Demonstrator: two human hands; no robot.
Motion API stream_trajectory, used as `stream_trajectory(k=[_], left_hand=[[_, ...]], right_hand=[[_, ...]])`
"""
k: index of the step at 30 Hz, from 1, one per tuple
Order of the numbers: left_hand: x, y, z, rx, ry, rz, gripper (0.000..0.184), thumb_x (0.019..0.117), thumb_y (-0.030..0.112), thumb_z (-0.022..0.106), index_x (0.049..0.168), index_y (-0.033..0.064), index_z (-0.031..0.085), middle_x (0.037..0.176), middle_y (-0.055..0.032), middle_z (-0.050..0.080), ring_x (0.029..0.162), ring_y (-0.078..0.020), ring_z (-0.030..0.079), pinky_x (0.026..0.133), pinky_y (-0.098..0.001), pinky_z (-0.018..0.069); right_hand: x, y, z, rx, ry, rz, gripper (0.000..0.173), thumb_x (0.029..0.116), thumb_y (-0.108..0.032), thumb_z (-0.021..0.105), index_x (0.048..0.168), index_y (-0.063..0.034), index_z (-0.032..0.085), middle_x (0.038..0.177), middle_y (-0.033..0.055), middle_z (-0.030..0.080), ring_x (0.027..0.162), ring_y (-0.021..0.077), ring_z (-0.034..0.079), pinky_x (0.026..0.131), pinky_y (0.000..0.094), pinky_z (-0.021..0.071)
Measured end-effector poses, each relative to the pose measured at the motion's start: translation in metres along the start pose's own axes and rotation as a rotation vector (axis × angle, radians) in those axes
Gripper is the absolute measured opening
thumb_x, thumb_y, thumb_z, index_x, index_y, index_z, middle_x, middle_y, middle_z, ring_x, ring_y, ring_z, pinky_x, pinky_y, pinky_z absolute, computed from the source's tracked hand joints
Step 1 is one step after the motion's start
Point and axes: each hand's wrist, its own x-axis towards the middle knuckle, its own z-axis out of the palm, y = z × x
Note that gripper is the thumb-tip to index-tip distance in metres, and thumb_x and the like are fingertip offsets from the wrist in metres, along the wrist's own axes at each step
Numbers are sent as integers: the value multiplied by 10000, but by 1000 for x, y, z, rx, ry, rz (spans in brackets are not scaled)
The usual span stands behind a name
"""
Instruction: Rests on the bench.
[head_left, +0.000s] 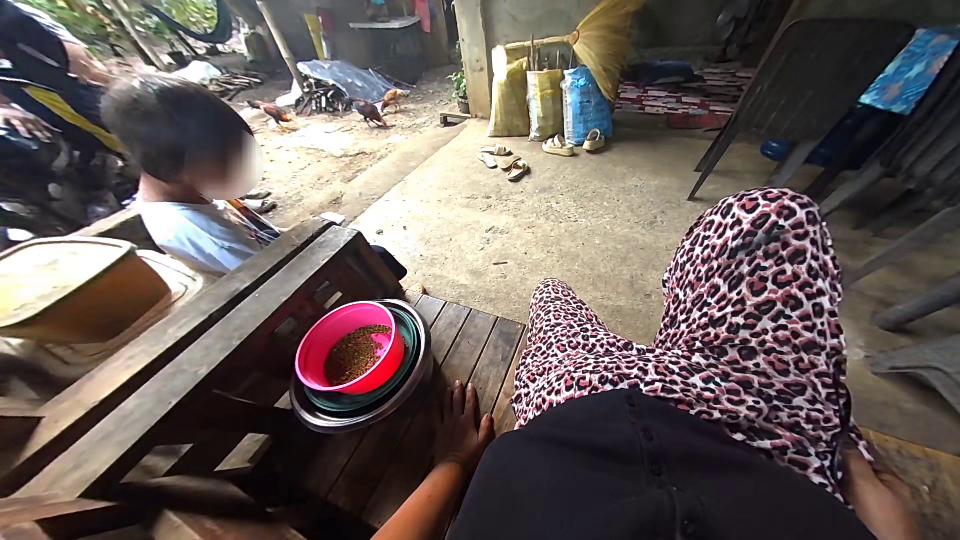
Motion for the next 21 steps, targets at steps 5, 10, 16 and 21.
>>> stream_trajectory(k=[5,10,16,21], left_hand=[[0,0,2,-1,9,0,797,953,613,287,1533,99,474,1605,-205,387,1486,-395,363,1213,-596,225],[0,1,-2,-3,-22,-5,793,960,606,279,1548,103,452,1623,-195,361,1500,-393,338,1217,-594,217],[0,3,-7,-9,-54,-22,780,959,593,307,1558,111,438,1635,-189,340,1512,-386,317,1225,-588,204],[0,4,-9,-9,-79,-29,784,961,589,308,1564,101,423,1640,-196,326,1514,-383,315,1220,-575,228]], right_hand=[[-1,-2,-1,-13,-3,-2,391,1100,-189,403,1338,100,513,1032,43,561,839,-144,477,784,83,406],[-2,-4,-1,-16,-6,-1,387,1101,-186,404,1336,102,511,1020,31,553,833,-150,472,778,77,401],[-3,-6,-1,-12,-3,-1,381,1099,-175,397,1337,102,507,994,21,543,797,-154,467,749,68,399],[-3,-5,-1,-17,-3,-14,370,1100,-174,402,1307,108,524,962,15,536,778,-157,459,735,68,396]])
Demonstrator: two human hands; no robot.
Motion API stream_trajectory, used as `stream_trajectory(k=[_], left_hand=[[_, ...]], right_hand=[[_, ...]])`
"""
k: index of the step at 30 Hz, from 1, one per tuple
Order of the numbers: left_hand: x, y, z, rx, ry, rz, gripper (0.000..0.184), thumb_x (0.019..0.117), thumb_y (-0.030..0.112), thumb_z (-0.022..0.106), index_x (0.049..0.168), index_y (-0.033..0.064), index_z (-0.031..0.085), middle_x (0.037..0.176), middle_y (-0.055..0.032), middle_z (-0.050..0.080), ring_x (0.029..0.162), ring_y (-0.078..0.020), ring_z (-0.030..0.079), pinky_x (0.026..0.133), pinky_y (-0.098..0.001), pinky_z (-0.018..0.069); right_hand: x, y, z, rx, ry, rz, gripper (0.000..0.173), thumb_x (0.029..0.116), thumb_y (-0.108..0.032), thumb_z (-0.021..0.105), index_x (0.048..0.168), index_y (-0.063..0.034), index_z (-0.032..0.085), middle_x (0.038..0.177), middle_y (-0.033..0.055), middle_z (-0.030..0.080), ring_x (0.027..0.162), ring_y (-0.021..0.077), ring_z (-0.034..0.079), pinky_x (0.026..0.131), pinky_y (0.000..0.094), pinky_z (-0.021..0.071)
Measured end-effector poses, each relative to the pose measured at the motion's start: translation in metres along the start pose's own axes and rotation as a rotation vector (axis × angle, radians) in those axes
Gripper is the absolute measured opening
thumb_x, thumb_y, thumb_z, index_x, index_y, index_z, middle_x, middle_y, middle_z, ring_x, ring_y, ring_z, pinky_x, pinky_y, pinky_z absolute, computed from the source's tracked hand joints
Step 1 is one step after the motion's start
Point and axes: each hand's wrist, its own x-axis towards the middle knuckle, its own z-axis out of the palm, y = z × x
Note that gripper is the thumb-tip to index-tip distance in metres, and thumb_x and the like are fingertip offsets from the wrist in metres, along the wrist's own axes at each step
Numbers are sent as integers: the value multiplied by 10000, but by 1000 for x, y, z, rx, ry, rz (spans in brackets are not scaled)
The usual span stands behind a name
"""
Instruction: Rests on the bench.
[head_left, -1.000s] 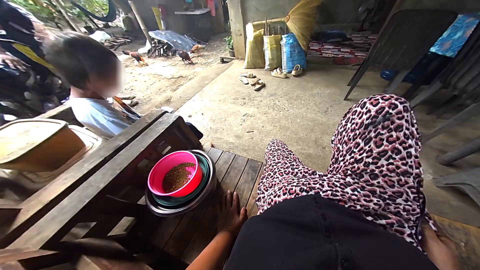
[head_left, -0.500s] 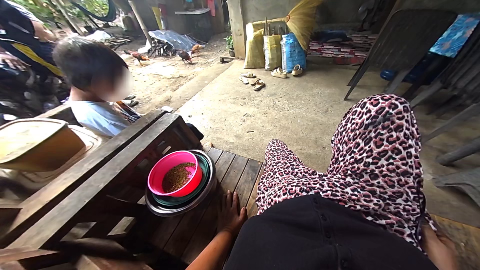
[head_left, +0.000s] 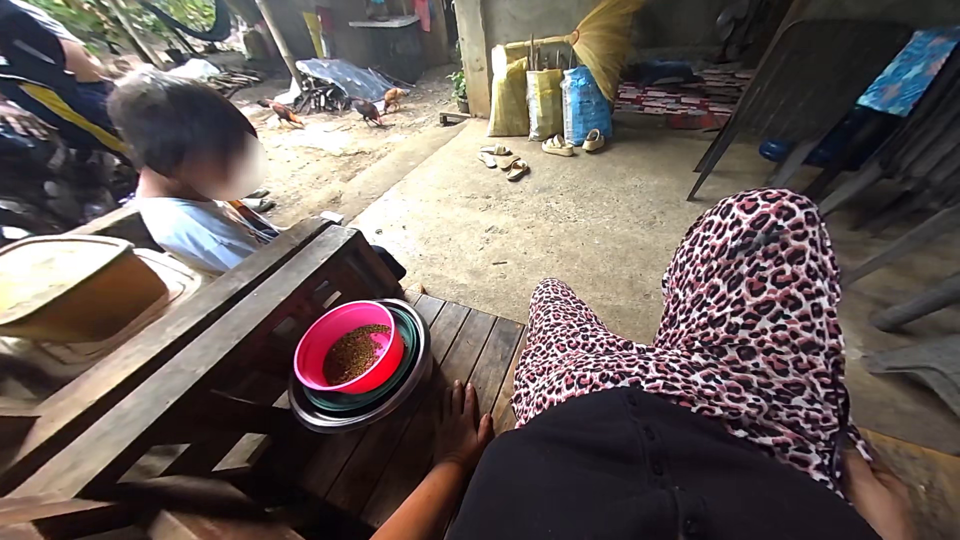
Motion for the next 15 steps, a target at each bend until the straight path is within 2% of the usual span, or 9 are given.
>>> stream_trajectory(k=[8,11,15], left_hand=[[0,0,1,-8,27,8,790,960,604,296,1554,103,441,1633,-196,339,1510,-386,322,1218,-582,227],[0,-1,5,-9,46,9,793,956,613,286,1550,113,451,1627,-190,355,1505,-384,331,1211,-586,240],[0,-2,6,-2,41,9,796,958,615,283,1550,110,449,1631,-188,348,1508,-380,328,1223,-584,210]], right_hand=[[0,0,0,26,1,-14,347,1094,-153,405,1282,111,528,935,-15,534,758,-171,464,723,54,399],[-1,-1,0,11,4,-10,347,1092,-151,410,1283,113,530,944,-3,534,773,-163,461,728,60,397],[-1,-1,0,-3,-1,-1,359,1098,-158,402,1303,110,524,977,20,541,796,-155,463,752,69,397]])
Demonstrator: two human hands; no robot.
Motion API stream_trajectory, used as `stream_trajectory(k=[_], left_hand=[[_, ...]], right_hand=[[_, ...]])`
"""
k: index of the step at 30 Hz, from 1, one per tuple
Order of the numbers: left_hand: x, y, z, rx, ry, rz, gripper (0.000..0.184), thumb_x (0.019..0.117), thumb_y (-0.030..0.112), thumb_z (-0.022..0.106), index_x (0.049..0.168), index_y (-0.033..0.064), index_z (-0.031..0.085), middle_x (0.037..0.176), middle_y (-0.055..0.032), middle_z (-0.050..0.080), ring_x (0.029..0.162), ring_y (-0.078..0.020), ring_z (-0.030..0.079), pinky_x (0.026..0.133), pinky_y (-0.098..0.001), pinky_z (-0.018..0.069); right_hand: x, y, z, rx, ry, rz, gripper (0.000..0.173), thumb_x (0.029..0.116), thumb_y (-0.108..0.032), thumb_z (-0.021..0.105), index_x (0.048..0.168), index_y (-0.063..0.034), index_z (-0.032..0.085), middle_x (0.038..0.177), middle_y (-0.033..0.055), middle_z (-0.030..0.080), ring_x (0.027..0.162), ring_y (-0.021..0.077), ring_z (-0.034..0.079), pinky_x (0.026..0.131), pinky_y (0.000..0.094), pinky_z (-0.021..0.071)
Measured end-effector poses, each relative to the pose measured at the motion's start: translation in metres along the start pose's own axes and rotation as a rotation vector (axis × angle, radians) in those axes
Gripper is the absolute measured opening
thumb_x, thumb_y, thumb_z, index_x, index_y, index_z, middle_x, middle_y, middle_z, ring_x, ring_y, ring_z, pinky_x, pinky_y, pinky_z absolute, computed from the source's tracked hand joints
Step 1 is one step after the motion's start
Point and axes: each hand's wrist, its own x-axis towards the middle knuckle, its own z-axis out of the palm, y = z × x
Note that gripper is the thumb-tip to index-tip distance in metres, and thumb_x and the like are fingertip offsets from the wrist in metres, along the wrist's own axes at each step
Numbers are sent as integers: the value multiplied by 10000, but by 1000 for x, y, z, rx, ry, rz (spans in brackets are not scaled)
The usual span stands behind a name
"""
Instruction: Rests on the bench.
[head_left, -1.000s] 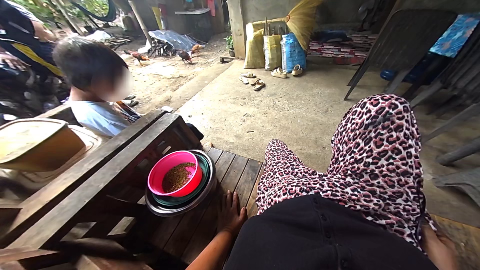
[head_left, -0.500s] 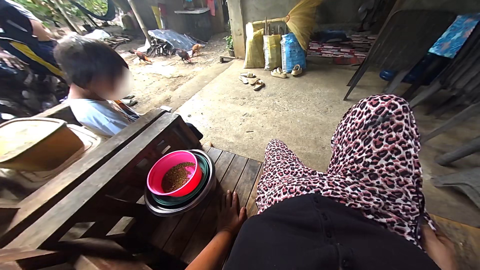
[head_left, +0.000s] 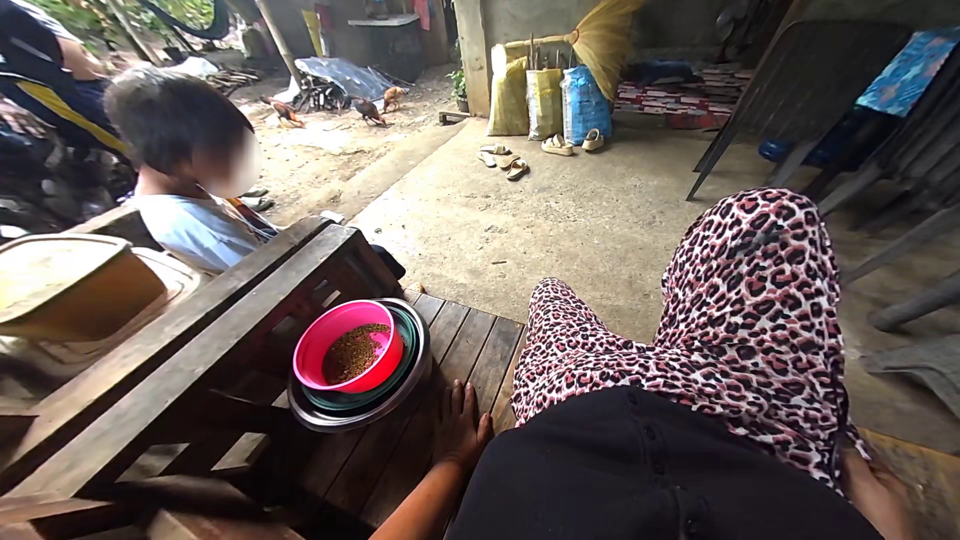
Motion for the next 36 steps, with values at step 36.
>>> stream_trajectory(k=[36], left_hand=[[1,1,-3,-5,-7,8,795,960,603,291,1554,97,440,1630,-200,344,1507,-395,323,1211,-593,231]], right_hand=[[3,7,0,19,1,-1,380,1097,-177,405,1326,103,520,996,16,559,815,-159,478,767,69,407]])
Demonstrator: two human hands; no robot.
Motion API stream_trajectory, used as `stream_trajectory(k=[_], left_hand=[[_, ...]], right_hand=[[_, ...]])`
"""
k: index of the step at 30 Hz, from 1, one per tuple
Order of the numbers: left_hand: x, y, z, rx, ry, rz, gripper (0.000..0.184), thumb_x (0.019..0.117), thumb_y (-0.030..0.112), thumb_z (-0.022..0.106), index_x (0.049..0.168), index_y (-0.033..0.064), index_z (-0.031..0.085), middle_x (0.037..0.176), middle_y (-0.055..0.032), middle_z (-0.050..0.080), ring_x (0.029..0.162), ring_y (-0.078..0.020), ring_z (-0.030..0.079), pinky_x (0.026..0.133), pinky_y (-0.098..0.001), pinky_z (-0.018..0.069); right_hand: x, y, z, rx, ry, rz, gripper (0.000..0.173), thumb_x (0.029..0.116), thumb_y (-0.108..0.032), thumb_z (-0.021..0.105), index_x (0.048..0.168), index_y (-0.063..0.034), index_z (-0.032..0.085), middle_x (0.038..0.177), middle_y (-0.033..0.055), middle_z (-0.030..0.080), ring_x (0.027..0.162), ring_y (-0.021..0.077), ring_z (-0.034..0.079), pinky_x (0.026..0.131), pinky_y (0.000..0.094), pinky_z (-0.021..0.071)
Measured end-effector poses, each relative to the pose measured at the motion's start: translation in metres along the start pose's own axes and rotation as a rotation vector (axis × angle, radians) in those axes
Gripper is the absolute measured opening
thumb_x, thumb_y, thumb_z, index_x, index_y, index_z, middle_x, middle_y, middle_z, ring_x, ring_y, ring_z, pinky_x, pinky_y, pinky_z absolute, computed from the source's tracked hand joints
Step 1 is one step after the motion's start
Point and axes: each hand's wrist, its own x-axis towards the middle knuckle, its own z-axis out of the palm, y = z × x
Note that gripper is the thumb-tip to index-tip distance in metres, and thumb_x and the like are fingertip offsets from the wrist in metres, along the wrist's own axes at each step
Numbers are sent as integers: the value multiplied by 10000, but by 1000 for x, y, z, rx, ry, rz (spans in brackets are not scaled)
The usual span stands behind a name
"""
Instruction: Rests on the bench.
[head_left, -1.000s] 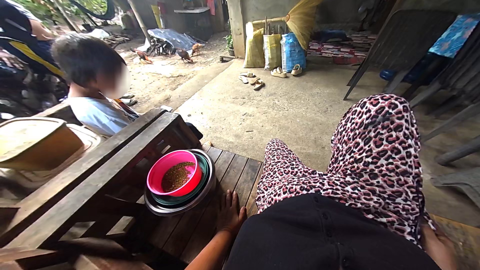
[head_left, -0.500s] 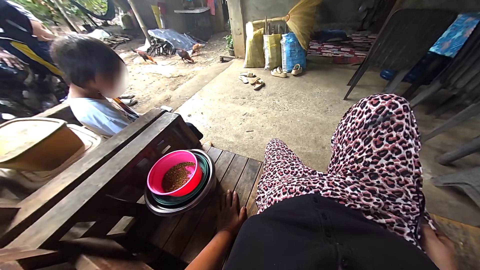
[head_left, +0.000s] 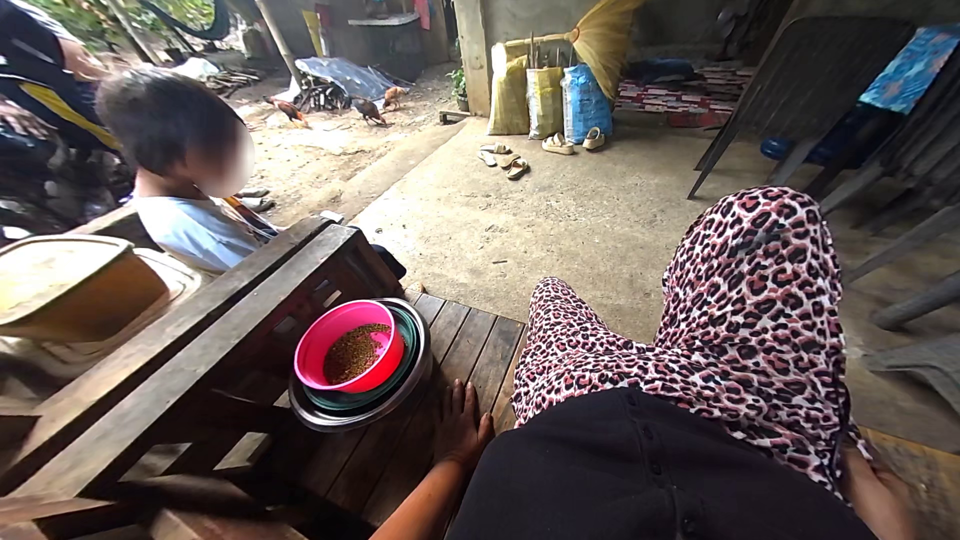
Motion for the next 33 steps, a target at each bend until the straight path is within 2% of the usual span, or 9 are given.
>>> stream_trajectory(k=[3,5,16,25,28,33], left_hand=[[-1,4,-7,-3,-42,-15,784,966,596,295,1567,108,422,1645,-191,317,1520,-392,295,1220,-576,230],[-1,3,-6,-1,-16,-13,784,963,598,296,1555,106,443,1634,-192,340,1508,-397,320,1209,-584,250],[-1,3,-4,5,-11,-13,792,965,611,281,1559,112,436,1636,-184,342,1510,-386,322,1227,-596,180],[-1,2,-4,17,-8,-6,781,960,600,301,1557,116,442,1633,-188,344,1505,-395,326,1217,-590,215],[-1,3,-4,19,-19,-9,776,965,596,301,1563,120,431,1639,-185,333,1513,-388,314,1223,-589,201],[-1,-1,2,-15,2,-3,800,959,606,281,1555,96,438,1628,-207,344,1509,-396,319,1214,-596,228]], right_hand=[[0,0,0,19,3,-10,375,1095,-175,407,1316,106,520,985,0,560,807,-171,482,762,61,413],[1,1,1,19,7,-9,374,1095,-177,411,1319,101,522,995,6,563,816,-167,484,768,64,414],[3,4,0,10,4,-13,385,1093,-185,408,1327,98,523,1024,22,571,836,-163,486,781,70,413],[2,2,1,30,7,-3,374,1094,-178,405,1320,95,523,990,-1,566,813,-172,493,765,60,419],[1,1,0,15,6,12,390,1097,-186,404,1344,94,512,1030,21,570,841,-163,489,782,68,415],[2,0,0,-29,0,9,403,1102,-204,399,1347,95,512,1049,43,574,860,-151,489,798,81,414]])
